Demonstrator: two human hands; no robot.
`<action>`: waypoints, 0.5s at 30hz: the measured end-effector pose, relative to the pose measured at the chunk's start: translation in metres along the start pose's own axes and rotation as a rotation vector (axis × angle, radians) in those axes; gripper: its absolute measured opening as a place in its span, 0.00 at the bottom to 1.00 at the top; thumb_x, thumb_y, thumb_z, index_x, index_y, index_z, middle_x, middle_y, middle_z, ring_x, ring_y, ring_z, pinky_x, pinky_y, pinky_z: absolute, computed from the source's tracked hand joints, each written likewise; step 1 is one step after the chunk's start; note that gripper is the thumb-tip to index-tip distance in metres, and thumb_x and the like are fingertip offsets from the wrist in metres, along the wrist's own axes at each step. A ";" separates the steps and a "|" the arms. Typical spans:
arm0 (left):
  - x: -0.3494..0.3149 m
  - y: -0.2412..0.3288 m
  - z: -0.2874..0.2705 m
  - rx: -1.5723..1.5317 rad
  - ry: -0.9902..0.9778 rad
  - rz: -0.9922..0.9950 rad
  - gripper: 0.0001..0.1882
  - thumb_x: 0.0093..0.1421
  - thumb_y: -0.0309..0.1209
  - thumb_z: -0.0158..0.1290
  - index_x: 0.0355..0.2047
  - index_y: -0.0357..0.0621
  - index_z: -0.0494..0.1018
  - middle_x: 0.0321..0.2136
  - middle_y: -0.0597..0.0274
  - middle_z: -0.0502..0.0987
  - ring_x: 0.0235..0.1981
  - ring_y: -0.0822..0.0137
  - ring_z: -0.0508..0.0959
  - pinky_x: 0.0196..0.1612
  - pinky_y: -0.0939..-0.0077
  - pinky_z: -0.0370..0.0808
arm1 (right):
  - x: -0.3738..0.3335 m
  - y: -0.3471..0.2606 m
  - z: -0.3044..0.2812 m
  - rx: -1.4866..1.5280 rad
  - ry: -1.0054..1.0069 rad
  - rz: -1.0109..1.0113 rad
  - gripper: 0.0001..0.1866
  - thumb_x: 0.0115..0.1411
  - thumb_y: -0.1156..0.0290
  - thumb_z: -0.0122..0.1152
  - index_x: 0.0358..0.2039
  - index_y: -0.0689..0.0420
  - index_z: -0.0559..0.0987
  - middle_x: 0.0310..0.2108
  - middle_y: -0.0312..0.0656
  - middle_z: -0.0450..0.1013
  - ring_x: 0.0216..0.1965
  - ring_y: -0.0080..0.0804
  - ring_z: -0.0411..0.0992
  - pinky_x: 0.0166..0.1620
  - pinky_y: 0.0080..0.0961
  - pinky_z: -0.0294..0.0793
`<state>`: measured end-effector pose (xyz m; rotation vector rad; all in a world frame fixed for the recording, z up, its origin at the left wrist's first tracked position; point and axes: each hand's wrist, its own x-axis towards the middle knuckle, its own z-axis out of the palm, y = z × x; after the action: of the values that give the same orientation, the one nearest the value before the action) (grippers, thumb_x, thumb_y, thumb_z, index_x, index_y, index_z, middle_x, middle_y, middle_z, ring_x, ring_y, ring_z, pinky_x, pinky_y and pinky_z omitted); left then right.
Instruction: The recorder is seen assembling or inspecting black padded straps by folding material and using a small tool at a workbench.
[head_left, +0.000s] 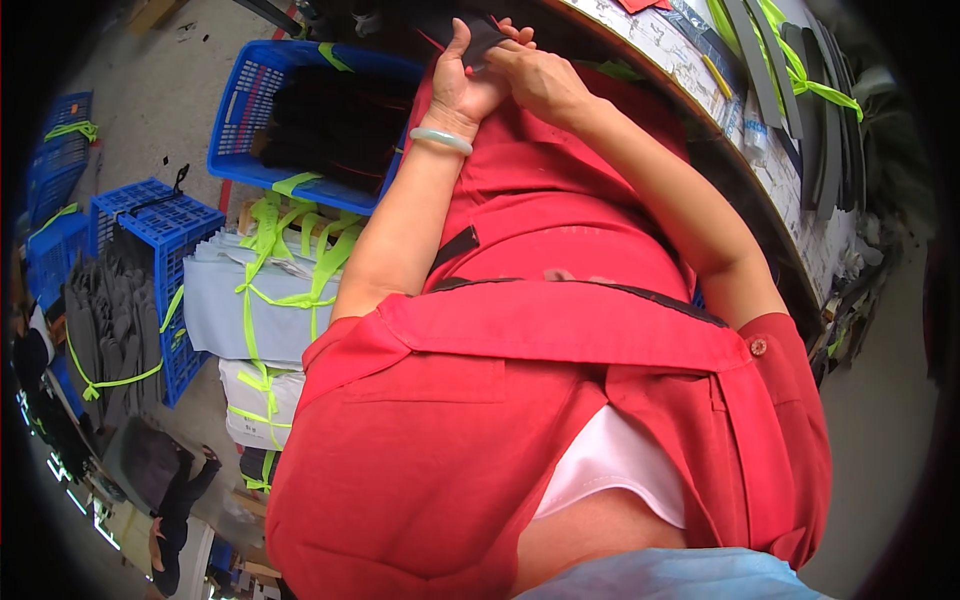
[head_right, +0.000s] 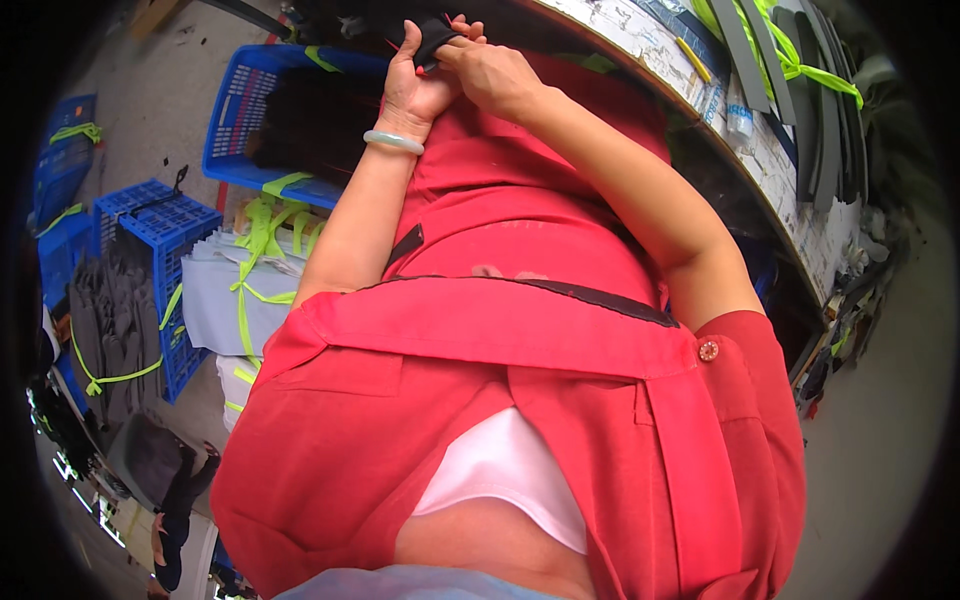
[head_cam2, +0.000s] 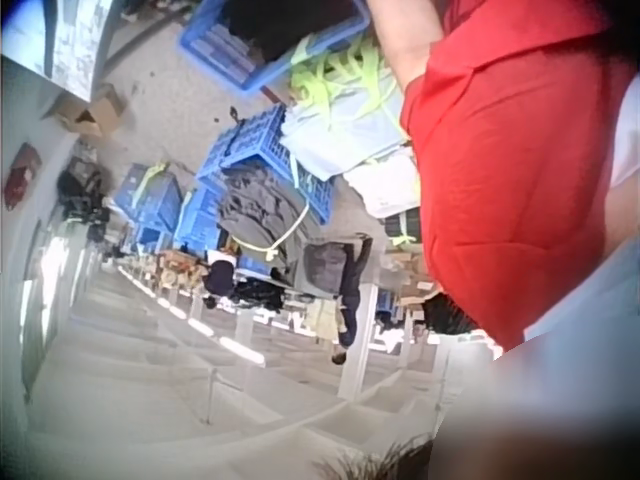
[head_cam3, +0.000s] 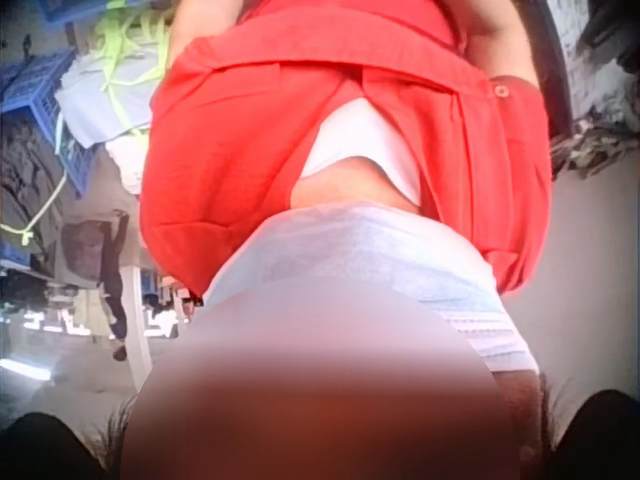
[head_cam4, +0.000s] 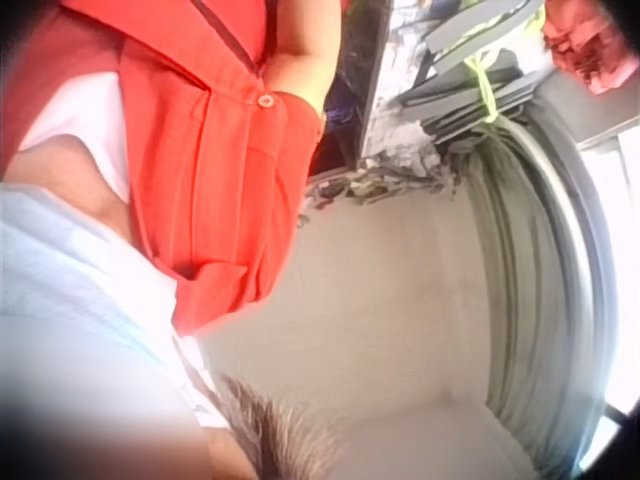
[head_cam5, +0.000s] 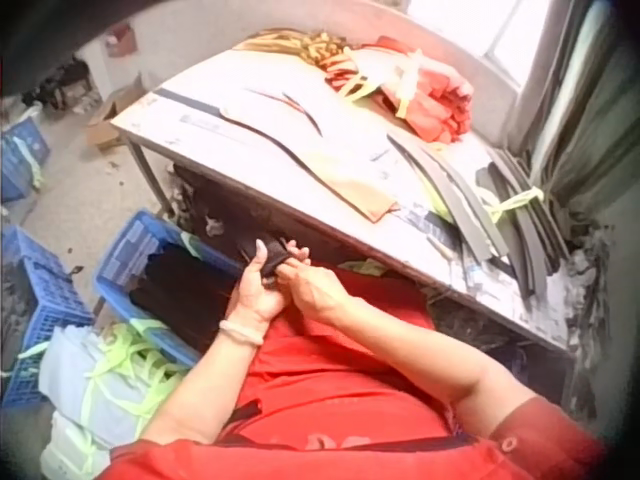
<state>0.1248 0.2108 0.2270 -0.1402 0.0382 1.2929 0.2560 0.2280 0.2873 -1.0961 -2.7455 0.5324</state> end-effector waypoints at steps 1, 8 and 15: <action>-0.004 0.001 0.014 0.040 0.048 0.011 0.34 0.59 0.54 0.52 0.49 0.32 0.65 0.41 0.49 0.75 0.53 0.49 0.71 0.63 0.53 0.61 | 0.003 -0.002 -0.006 -0.026 -0.031 0.008 0.17 0.61 0.71 0.44 0.50 0.49 0.73 0.45 0.39 0.74 0.36 0.46 0.77 0.35 0.41 0.78; 0.000 0.002 0.000 0.151 0.115 0.159 0.10 0.61 0.30 0.52 0.37 0.35 0.72 0.36 0.50 0.76 0.45 0.54 0.75 0.56 0.55 0.70 | 0.004 -0.007 -0.004 -0.001 -0.049 0.017 0.11 0.57 0.76 0.49 0.39 0.52 0.77 0.32 0.45 0.76 0.36 0.48 0.76 0.35 0.39 0.76; -0.033 0.021 0.014 0.079 0.159 0.195 0.12 0.64 0.31 0.49 0.41 0.33 0.69 0.39 0.50 0.74 0.47 0.52 0.74 0.59 0.53 0.68 | -0.020 -0.034 -0.013 0.105 0.138 -0.274 0.13 0.57 0.74 0.58 0.44 0.50 0.80 0.39 0.41 0.78 0.35 0.37 0.78 0.33 0.26 0.78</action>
<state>0.0945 0.1865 0.2423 -0.1744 0.2440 1.4701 0.2520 0.1949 0.3119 -0.6904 -2.6526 0.5318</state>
